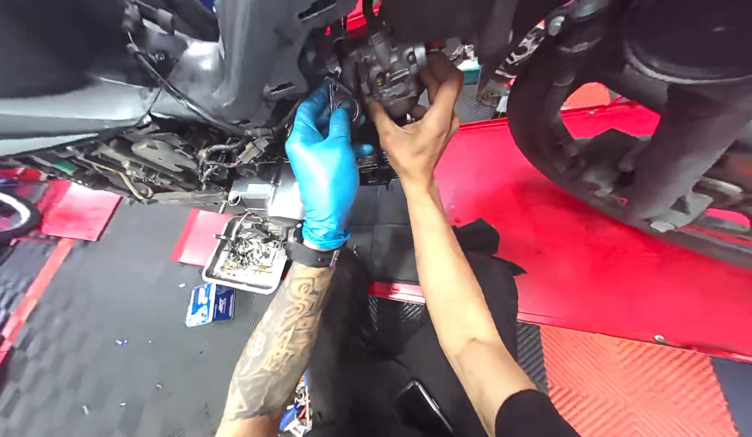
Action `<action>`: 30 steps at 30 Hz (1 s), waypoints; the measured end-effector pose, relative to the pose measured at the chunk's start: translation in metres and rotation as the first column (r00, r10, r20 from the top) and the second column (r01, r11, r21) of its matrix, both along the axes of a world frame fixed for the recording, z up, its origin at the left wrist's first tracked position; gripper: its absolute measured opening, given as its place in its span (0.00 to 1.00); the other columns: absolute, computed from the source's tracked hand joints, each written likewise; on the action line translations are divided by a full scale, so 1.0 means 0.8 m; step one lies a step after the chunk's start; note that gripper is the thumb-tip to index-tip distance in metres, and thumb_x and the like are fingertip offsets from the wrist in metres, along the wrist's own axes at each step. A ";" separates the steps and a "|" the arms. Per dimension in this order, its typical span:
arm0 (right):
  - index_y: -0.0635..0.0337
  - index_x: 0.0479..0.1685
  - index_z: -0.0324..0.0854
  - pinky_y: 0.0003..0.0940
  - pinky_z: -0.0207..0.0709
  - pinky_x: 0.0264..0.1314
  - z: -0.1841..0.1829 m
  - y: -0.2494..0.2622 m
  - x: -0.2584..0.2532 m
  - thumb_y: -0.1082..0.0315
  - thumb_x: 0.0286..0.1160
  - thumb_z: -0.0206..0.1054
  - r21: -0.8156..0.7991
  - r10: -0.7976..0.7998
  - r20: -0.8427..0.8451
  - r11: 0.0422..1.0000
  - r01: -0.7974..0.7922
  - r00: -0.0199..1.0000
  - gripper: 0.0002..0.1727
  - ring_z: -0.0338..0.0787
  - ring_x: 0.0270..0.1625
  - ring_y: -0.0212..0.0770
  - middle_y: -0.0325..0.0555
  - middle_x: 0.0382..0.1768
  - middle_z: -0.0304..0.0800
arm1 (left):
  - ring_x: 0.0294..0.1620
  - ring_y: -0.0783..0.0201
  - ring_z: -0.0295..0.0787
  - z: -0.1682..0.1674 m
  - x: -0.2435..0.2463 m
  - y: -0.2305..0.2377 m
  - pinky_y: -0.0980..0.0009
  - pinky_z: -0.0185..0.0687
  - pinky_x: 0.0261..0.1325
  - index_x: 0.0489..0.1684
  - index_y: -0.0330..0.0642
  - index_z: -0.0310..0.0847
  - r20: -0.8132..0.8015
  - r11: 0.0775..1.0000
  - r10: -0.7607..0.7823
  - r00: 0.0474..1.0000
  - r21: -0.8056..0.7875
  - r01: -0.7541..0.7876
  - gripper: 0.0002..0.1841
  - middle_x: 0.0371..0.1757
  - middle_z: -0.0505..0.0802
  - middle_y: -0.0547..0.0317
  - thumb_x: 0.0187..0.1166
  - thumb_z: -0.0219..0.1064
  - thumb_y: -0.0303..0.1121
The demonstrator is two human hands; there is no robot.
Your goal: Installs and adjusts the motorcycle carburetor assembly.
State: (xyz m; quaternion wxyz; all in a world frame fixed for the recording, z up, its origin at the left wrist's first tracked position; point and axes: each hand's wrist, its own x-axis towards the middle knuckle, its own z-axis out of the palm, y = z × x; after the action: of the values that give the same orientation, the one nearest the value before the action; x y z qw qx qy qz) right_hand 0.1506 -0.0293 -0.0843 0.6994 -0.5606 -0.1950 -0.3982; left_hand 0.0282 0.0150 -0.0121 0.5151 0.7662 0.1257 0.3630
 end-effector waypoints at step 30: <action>0.90 0.69 0.60 0.36 0.89 0.64 0.001 -0.010 0.001 0.69 0.53 0.88 -0.049 0.050 0.194 0.998 -0.041 0.980 0.49 0.90 0.62 0.46 0.69 0.61 0.82 | 0.44 0.59 0.95 -0.024 -0.044 0.009 0.66 0.95 0.47 0.67 0.35 0.83 0.127 0.896 -0.058 0.990 -0.430 0.107 0.19 0.55 0.93 0.47 0.78 0.69 0.19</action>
State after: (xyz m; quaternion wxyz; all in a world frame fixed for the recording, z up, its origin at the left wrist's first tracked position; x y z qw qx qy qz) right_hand 0.1514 -0.0373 -0.0834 0.6729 -0.5298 -0.2844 -0.4308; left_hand -0.0072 0.0222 -0.0312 0.6944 0.6149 0.1422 0.3456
